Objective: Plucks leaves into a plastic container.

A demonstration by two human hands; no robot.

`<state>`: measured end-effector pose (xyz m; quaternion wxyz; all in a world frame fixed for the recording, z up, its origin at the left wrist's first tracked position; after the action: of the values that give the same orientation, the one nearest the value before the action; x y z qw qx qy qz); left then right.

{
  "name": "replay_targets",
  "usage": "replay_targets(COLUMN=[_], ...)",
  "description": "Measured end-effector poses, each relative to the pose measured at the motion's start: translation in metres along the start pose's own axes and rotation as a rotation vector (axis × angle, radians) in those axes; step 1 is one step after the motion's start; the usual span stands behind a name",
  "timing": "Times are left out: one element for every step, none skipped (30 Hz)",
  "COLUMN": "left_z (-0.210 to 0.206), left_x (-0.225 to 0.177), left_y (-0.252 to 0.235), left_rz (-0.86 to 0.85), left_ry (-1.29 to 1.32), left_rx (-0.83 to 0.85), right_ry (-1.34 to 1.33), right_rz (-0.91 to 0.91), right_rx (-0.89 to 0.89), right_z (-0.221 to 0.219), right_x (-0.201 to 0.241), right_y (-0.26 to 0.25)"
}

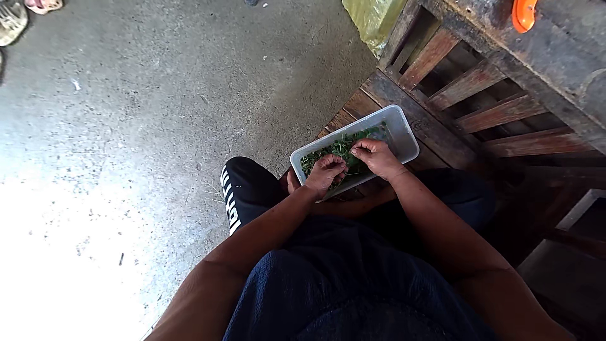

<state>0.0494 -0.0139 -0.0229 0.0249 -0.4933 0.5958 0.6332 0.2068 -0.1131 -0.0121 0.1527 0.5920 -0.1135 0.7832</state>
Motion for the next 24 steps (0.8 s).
replay_targets(left_z=[0.001, 0.001, 0.001, 0.001, 0.0, 0.0, -0.001, -0.002, -0.003, -0.004, -0.004, -0.003, -0.003, -0.002, -0.002, -0.002, -0.002, -0.003, -0.004, -0.005, -0.005, -0.005, -0.005, -0.005], left_x=[0.0, 0.0, 0.0, 0.0, 0.0, -0.001, -0.001, -0.002, -0.002, -0.003, -0.003, -0.003, -0.003, -0.004, -0.004, -0.004, -0.004, -0.003, -0.002, -0.002, -0.002, -0.002, -0.002, -0.002], left_y=[0.0, 0.0, -0.001, -0.001, -0.001, -0.001, -0.001, 0.0, 0.0, 0.001, 0.001, 0.001, 0.001, 0.002, 0.003, 0.003, 0.002, 0.002, 0.003, 0.003, 0.003, 0.003, 0.003, 0.002], left_rz=[0.003, 0.004, 0.003, 0.001, -0.001, -0.001, 0.003, 0.009, 0.015, 0.024, 0.036, 0.053, 0.072, 0.09, 0.105, 0.114, 0.117, 0.111, 0.102, 0.093, 0.087, 0.085, 0.088, 0.092], left_ry=[0.009, 0.01, 0.008, 0.004, -0.003, -0.016, -0.027, -0.032, -0.034, -0.023, 0.011, 0.06, 0.115, 0.164, 0.202, 0.226, 0.238, 0.236, 0.226, 0.214, 0.205, 0.203, 0.207, 0.213], left_rx=[-0.005, -0.008, -0.01, -0.01, -0.006, -0.001, 0.003, 0.004, 0.005, 0.006, -0.001, -0.01, -0.019, -0.026, -0.035, -0.039, -0.037, -0.03, -0.022, -0.014, -0.009, -0.008, -0.007, -0.006], right_ry=[-0.015, -0.027, -0.031, -0.025, -0.011, 0.014, 0.044, 0.067, 0.08, 0.076, 0.062, 0.039, 0.007, -0.031, -0.076, -0.111, -0.128, -0.119, -0.095, -0.063, -0.035, -0.01, 0.013, 0.038], right_rz=[-0.036, -0.065, -0.075, -0.072, -0.067, -0.063, -0.056, -0.049, -0.045, -0.046, -0.054, -0.057, -0.068, -0.089, -0.114, -0.138, -0.155, -0.157, -0.149, -0.136, -0.122, -0.107, -0.098, -0.095], right_rx=[0.029, 0.055, 0.073, 0.084, 0.095, 0.101, 0.095, 0.078, 0.045, -0.001, -0.035, -0.052, -0.042, -0.012, 0.034, 0.085, 0.137, 0.177, 0.2, 0.203, 0.202, 0.201, 0.202, 0.206], right_z=[0.002, 0.002, 0.002, 0.001, 0.0, 0.0, -0.002, -0.002, -0.003, -0.003, -0.001, 0.002, 0.005, 0.007, 0.008, 0.008, 0.007, 0.004, 0.002, -0.001, -0.002, -0.003, -0.002, -0.001], right_x=[-0.001, 0.0, 0.002, 0.003, 0.004, 0.006, 0.007, 0.009, 0.009, 0.009, 0.008, 0.006, 0.004, 0.002, 0.002, 0.003, 0.004, 0.006, 0.007, 0.007, 0.008, 0.008, 0.007, 0.007], right_y=[0.0, 0.0, 0.0, 0.0, 0.0, 0.0, 0.0, 0.0, 0.001, 0.0, 0.0, -0.001, -0.001, -0.001, 0.0, 0.0, 0.001, 0.001, 0.002, 0.001, 0.001, 0.001, 0.001, 0.0])
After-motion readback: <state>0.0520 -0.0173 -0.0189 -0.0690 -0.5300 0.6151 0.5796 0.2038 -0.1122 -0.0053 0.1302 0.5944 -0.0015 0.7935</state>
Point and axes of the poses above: each hand's wrist, its own y-axis away from the middle knuckle, its own z-axis out of the back of the hand, x = y × z, the point moved 1 cm from there along -y, towards the middle knuckle, and after that the axes turned 13 degrees about z, right-handed, at the moved point
